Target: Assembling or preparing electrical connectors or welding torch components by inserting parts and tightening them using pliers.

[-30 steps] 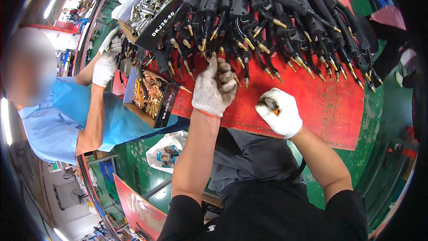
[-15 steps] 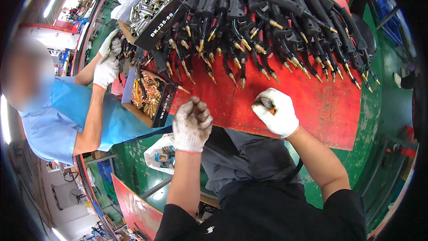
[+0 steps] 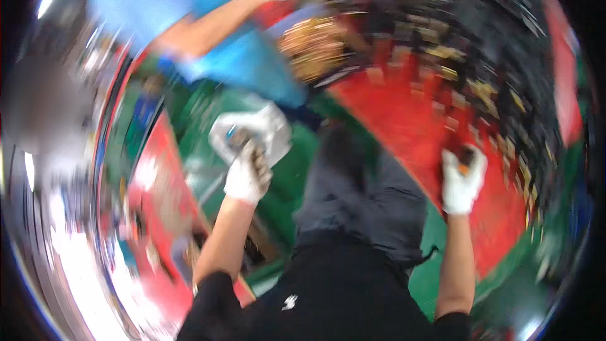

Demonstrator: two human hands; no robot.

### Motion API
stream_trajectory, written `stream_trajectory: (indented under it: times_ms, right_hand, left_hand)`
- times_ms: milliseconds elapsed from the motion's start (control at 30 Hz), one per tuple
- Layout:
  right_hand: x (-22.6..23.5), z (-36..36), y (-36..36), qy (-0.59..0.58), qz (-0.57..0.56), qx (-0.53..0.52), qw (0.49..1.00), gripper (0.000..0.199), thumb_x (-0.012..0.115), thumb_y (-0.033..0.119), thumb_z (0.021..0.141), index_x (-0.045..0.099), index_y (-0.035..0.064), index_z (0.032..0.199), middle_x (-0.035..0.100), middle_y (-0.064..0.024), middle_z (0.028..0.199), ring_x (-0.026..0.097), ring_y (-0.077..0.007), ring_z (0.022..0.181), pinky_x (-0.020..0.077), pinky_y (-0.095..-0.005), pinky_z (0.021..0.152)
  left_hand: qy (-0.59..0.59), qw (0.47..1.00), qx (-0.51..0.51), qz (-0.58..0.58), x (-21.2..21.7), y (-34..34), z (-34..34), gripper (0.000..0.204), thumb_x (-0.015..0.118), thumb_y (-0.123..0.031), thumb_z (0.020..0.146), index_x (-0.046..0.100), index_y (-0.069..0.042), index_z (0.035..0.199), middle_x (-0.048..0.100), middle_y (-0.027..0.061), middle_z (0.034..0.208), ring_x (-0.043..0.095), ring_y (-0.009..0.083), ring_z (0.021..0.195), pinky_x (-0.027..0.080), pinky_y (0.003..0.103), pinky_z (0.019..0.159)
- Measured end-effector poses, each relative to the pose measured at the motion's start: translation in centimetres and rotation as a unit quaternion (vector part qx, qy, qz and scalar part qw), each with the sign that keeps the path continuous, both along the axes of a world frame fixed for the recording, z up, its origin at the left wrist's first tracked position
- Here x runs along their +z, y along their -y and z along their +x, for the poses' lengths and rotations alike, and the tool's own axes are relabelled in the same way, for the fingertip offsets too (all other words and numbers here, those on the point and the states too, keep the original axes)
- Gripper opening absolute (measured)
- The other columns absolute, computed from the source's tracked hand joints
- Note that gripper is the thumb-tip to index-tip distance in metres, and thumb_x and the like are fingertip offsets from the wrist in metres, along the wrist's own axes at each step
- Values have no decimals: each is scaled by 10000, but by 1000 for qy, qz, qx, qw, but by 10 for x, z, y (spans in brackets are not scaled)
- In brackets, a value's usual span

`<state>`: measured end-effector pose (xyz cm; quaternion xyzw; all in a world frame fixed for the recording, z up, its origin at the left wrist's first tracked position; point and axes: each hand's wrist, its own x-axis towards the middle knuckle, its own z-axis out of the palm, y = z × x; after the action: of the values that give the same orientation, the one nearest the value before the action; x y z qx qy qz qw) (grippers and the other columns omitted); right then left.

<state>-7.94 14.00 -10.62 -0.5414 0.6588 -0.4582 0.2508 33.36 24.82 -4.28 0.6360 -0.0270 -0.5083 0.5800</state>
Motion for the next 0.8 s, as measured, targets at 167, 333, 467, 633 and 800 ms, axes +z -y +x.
stream_trajectory:
  times_ms: [167, 333, 467, 633, 800]
  right_hand:
    - [-25, -56, 9, -28, -38, -2, 999, 540, 728, 213, 957, 515, -77, 1360, 617, -192, 1295, 590, -266, 1149, 449, -386, 1037]
    - [-35, -38, 17, -88, -13, 67, 994, 618, 726, 285, 962, 498, -77, 1407, 606, -246, 1351, 610, -311, 1207, 472, -399, 1044]
    - [-42, -48, 20, -173, -21, 48, 984, 617, 689, 330, 986, 500, -63, 1422, 611, -233, 1352, 614, -329, 1191, 477, -392, 1019]
    - [-26, -53, 14, 51, 16, 9, 999, 499, 643, 319, 1011, 546, -92, 1275, 645, -232, 1183, 619, -280, 1053, 490, -396, 951]
    - [-37, -16, 9, 8, -23, 44, 999, 159, 599, 175, 1012, 565, 61, 1116, 541, -3, 901, 507, -107, 812, 432, -271, 733]
  left_hand:
    - [-8, 991, 119, -67, 14, -88, 34, 264, 571, -378, 1024, 535, -172, 862, 439, -61, 661, 359, 81, 507, 290, 228, 444]
    - [3, 958, 287, 0, 19, -204, 70, 281, 567, -418, 1023, 572, -164, 903, 510, -27, 645, 392, 106, 488, 291, 251, 433]
    - [257, 904, 329, 94, 50, -261, 108, 424, 534, -522, 1020, 610, -127, 889, 547, -1, 679, 482, 115, 513, 366, 276, 432]
    - [375, 829, 226, 347, 23, -350, 179, 435, 454, -363, 1056, 708, -20, 1137, 717, 158, 1061, 643, 267, 954, 496, 398, 877]
    - [463, 832, -52, 301, 2, -418, 207, 302, 566, -184, 987, 681, -23, 1214, 729, 132, 1136, 684, 231, 978, 544, 362, 873]
